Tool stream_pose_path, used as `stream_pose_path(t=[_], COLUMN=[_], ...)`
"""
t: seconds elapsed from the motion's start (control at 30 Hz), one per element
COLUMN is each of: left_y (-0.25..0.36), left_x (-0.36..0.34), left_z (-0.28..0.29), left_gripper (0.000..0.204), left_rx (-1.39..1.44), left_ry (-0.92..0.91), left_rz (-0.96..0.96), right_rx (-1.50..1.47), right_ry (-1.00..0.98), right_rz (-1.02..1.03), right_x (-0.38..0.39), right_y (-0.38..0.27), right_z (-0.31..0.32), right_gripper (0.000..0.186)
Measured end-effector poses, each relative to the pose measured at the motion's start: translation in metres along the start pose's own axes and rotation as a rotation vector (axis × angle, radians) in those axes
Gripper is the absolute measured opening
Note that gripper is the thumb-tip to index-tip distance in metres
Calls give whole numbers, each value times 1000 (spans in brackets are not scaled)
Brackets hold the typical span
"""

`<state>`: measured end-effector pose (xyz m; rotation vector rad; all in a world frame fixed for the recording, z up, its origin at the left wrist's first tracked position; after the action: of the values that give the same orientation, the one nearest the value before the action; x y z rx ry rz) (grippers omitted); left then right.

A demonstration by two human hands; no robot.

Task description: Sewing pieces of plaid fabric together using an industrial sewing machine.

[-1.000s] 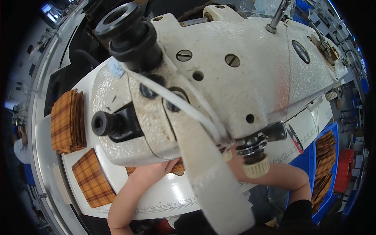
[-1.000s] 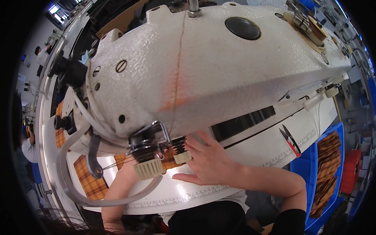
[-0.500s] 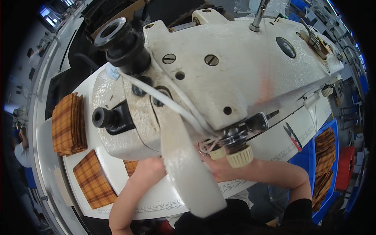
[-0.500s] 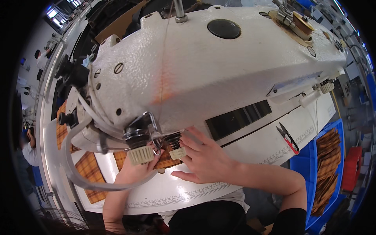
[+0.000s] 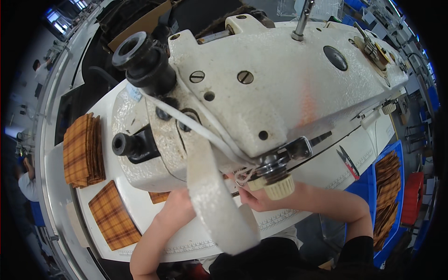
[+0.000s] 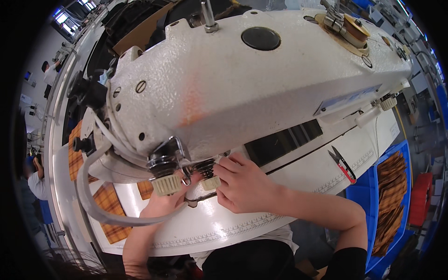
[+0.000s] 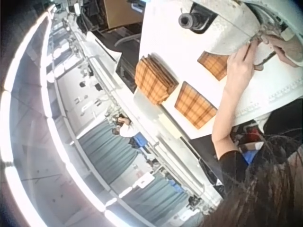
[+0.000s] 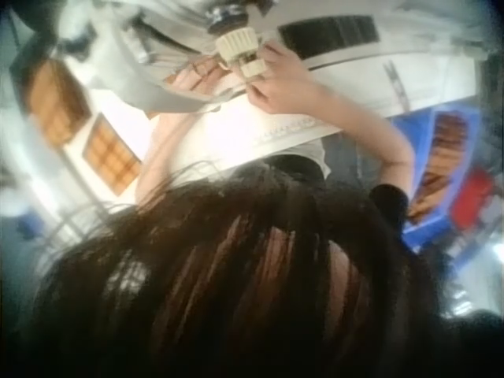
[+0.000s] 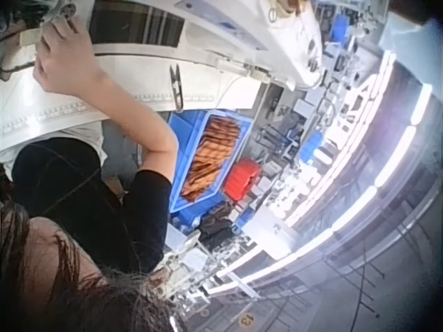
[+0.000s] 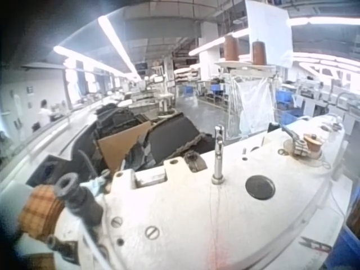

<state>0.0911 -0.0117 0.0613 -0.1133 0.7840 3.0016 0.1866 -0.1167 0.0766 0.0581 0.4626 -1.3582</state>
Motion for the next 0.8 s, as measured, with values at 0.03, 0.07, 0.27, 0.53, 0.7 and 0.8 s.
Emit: stream_pose_path(t=[0.03, 0.07, 0.27, 0.53, 0.7, 0.8], left_y=[-4, -8, -25, -28, -48, -81], left_x=[2, 5, -6, -3, -6, -3], left_z=[3, 6, 17, 14, 32, 64], left_gripper=[48, 44, 32, 35, 36, 34], left_rx=[-19, -38, 76, -30, 56, -69], left_ry=[58, 115, 145, 43, -14, 267], left_rz=[-20, -39, 123, 127, 354, 279], right_rx=[9, 9, -19, 15, -63, -80], right_ry=[-17, -16, 68, 82, 153, 332], right_rz=[7, 7, -19, 9, -20, 49], right_x=[-2, -5, -11, -12, -9, -7], right_y=[2, 4, 15, 15, 17, 10], right_z=[-1, -1, 4, 2, 14, 31], right_gripper=[23, 23, 29, 25, 18, 15])
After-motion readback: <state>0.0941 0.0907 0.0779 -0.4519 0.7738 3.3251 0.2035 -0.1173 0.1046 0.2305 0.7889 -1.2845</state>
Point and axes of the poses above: each hand's wrist, its own x-axis away from the middle knuckle, its own z-axis out of the back of the hand, y = z × x, the point moved 8 cm from there along -x, towards the middle knuckle, and after that the axes turned 4 degrees about -y, right-handed, at the moved point
